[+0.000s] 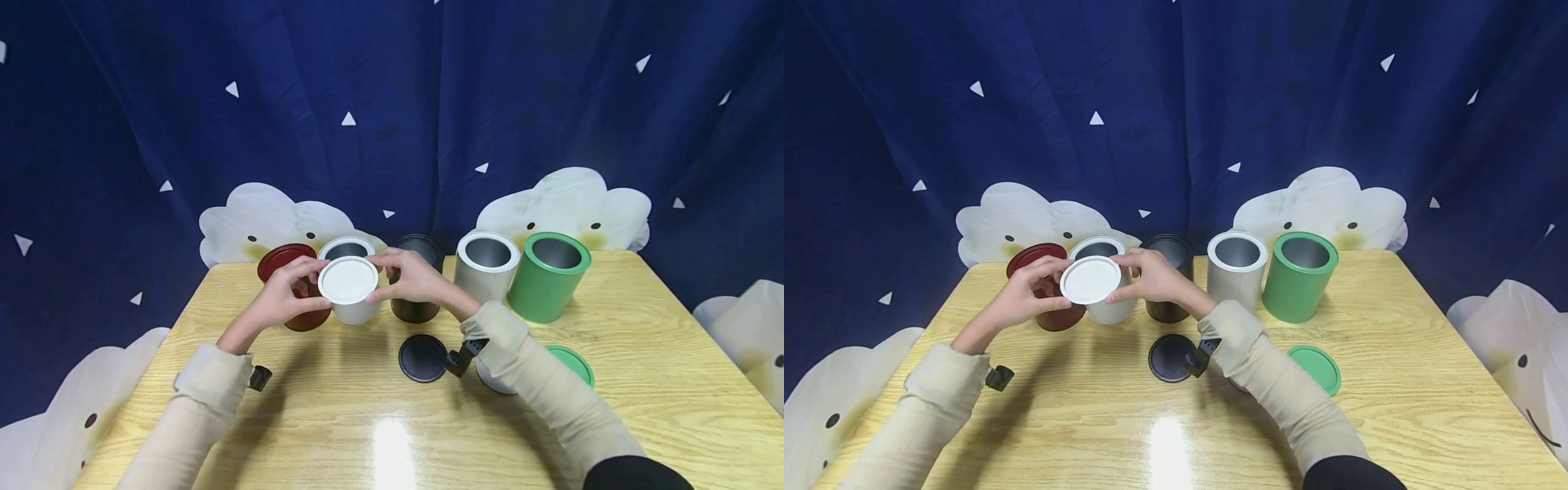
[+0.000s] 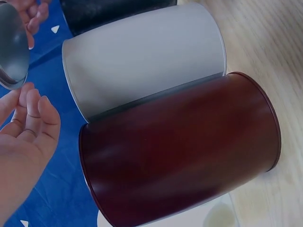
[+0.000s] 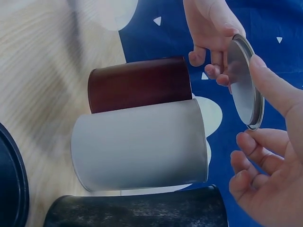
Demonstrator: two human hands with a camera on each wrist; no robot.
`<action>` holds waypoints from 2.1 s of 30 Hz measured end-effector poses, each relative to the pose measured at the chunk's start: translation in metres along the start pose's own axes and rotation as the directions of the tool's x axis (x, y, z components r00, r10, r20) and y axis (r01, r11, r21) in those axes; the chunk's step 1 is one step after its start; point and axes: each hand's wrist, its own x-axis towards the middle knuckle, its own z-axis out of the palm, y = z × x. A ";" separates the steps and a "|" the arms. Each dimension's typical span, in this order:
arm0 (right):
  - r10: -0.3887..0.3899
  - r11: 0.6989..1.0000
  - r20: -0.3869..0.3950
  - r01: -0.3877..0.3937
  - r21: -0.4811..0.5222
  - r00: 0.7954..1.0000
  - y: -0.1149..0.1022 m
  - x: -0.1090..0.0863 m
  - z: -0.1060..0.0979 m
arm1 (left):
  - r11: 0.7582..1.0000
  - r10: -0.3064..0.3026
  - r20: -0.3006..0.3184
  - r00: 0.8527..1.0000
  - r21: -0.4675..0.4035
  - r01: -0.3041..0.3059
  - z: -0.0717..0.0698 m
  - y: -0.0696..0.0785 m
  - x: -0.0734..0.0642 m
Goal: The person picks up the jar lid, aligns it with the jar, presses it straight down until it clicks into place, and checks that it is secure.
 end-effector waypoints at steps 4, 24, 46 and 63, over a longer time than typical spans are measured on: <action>-0.002 1.000 -0.001 0.002 -0.019 1.000 0.000 0.004 -0.003 | 1.000 0.025 -0.003 1.000 0.009 -0.025 0.000 -0.018 0.003; 0.014 0.997 0.020 -0.012 -0.082 1.000 0.004 0.019 -0.013 | 0.999 -0.020 0.032 0.999 0.039 0.019 -0.006 -0.044 0.019; 0.069 0.992 0.071 -0.061 -0.115 0.995 0.012 0.034 -0.015 | 0.991 -0.020 0.026 0.999 0.131 0.016 -0.006 -0.058 0.028; 0.104 0.986 0.137 -0.084 -0.146 0.985 0.021 0.049 -0.018 | 0.985 -0.062 0.069 0.996 0.166 0.050 -0.010 -0.066 0.039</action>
